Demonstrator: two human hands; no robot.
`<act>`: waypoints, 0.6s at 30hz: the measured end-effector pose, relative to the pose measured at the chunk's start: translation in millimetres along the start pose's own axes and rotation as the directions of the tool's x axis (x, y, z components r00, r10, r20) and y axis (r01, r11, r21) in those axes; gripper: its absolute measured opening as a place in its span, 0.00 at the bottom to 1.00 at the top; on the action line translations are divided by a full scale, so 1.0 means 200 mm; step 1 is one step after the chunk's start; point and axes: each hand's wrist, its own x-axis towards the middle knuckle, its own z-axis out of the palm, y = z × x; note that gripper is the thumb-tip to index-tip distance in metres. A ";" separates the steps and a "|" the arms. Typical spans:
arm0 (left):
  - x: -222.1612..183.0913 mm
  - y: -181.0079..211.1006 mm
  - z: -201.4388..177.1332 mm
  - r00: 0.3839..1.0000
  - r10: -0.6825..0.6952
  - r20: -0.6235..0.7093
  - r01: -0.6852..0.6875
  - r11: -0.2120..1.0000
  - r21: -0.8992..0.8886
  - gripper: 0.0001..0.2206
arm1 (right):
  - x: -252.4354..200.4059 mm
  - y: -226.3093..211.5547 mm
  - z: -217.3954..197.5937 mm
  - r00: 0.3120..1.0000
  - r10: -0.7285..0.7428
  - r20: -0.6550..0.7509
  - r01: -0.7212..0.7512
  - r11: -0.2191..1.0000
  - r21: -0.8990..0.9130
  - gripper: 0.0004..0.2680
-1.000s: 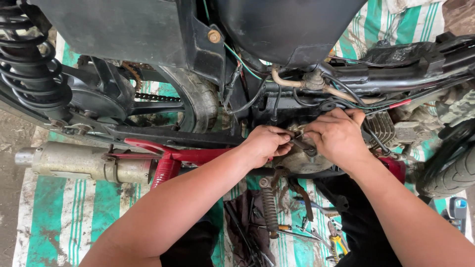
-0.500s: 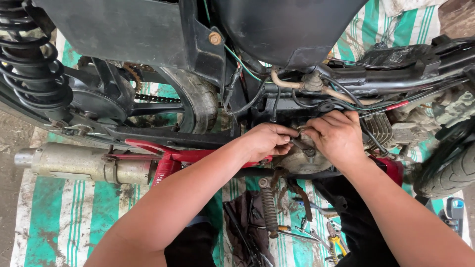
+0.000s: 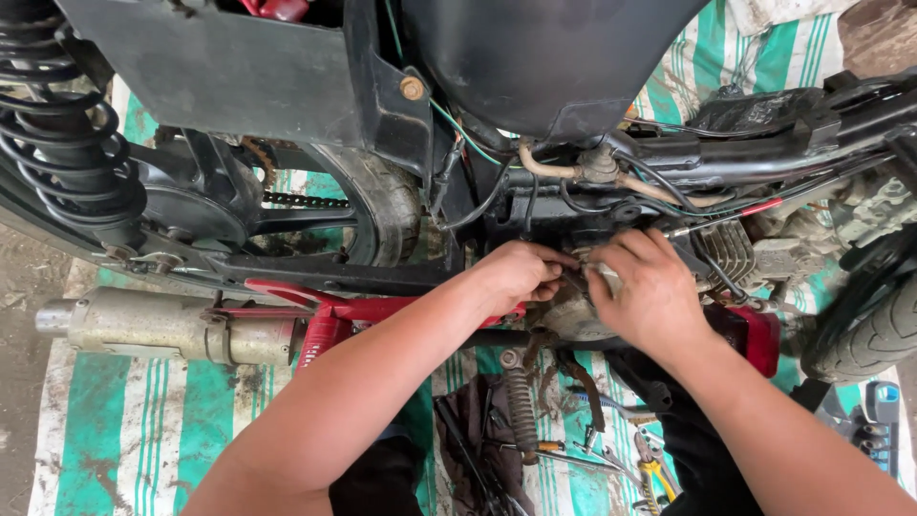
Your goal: Repairing or adjusting components of a motorcycle engine using a screwdriver and manual manipulation.
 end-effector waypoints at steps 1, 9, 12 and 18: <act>-0.01 0.01 0.01 1.000 0.001 0.000 -0.001 1.000 0.000 0.15 | -0.01 -0.05 -0.03 1.000 -0.001 0.000 0.001 1.000 -0.001 0.06; 0.18 -0.08 0.11 0.978 0.006 -0.208 -0.019 0.998 -0.062 0.11 | -0.06 -0.15 -0.02 0.966 0.230 0.117 -0.250 0.947 0.202 0.09; 0.00 0.10 0.07 0.965 0.231 0.123 -0.260 0.807 0.530 0.12 | -0.01 -0.10 -0.08 0.887 0.394 0.240 -0.458 0.814 0.357 0.07; 0.45 -0.29 0.17 0.892 -0.081 -0.445 0.017 0.989 -0.146 0.17 | 0.05 0.11 0.01 0.678 0.484 0.553 -0.590 0.807 0.017 0.10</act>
